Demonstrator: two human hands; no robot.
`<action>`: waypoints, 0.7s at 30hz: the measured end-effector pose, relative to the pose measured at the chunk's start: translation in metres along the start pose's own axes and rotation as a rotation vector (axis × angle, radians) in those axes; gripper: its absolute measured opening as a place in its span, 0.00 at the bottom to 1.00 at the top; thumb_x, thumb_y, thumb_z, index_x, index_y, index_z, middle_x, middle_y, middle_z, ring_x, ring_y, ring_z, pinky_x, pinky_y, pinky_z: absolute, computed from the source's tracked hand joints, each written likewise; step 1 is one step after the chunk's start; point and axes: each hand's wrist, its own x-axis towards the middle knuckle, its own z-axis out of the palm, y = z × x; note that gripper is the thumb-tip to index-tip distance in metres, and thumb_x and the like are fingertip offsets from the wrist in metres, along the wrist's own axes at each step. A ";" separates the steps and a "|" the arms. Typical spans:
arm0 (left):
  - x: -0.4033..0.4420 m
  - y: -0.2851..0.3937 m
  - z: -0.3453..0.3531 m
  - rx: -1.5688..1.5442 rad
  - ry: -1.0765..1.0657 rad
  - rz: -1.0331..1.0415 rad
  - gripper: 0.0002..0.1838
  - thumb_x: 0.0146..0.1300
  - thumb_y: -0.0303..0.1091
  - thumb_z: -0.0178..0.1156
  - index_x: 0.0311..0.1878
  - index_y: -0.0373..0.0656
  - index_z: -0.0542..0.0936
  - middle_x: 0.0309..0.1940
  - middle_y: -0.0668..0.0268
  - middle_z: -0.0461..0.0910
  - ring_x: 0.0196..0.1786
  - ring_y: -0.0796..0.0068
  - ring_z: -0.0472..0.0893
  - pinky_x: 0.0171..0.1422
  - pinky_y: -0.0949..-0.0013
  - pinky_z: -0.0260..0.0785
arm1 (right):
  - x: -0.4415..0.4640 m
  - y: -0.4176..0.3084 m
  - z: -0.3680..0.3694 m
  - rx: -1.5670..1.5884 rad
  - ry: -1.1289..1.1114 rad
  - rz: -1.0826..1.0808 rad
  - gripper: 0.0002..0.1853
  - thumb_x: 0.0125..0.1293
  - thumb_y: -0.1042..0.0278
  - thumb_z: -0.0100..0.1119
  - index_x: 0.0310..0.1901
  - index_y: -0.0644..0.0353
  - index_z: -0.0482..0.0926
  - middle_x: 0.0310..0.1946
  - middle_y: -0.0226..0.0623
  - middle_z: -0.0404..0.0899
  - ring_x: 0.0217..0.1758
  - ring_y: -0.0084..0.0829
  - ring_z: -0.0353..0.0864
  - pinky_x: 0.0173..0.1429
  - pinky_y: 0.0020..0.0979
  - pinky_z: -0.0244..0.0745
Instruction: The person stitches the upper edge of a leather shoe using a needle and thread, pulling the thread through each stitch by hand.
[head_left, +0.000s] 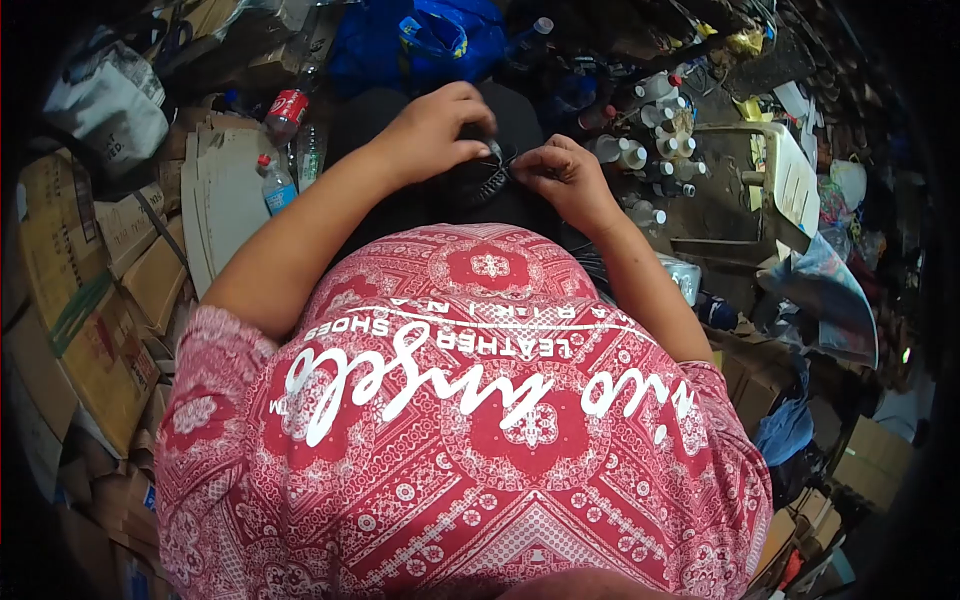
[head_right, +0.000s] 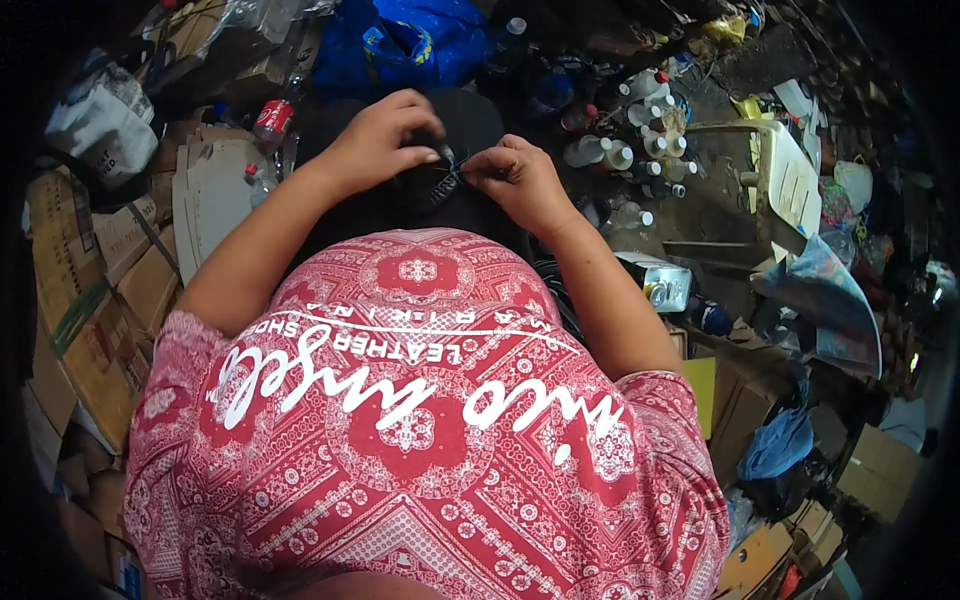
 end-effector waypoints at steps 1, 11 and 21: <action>-0.011 0.004 -0.004 0.080 -0.025 -0.065 0.13 0.47 0.28 0.69 0.39 0.42 0.81 0.36 0.63 0.76 0.39 0.64 0.79 0.44 0.64 0.71 | -0.001 0.001 -0.001 0.005 0.013 0.008 0.08 0.55 0.76 0.67 0.38 0.59 0.84 0.29 0.31 0.73 0.35 0.25 0.77 0.41 0.26 0.71; -0.033 0.013 0.012 0.108 -0.092 -0.127 0.06 0.57 0.27 0.61 0.37 0.39 0.76 0.30 0.63 0.75 0.29 0.67 0.77 0.38 0.69 0.70 | -0.013 -0.005 -0.004 -0.072 -0.014 -0.026 0.11 0.59 0.77 0.62 0.43 0.54 0.84 0.30 0.34 0.69 0.34 0.30 0.74 0.40 0.28 0.70; -0.038 0.070 -0.109 -1.092 0.019 -0.083 0.15 0.67 0.35 0.50 0.50 0.33 0.72 0.28 0.68 0.74 0.31 0.77 0.75 0.45 0.70 0.70 | -0.015 -0.003 -0.006 -0.190 0.017 -0.091 0.15 0.56 0.78 0.62 0.44 0.49 0.85 0.29 0.39 0.71 0.34 0.39 0.75 0.38 0.35 0.72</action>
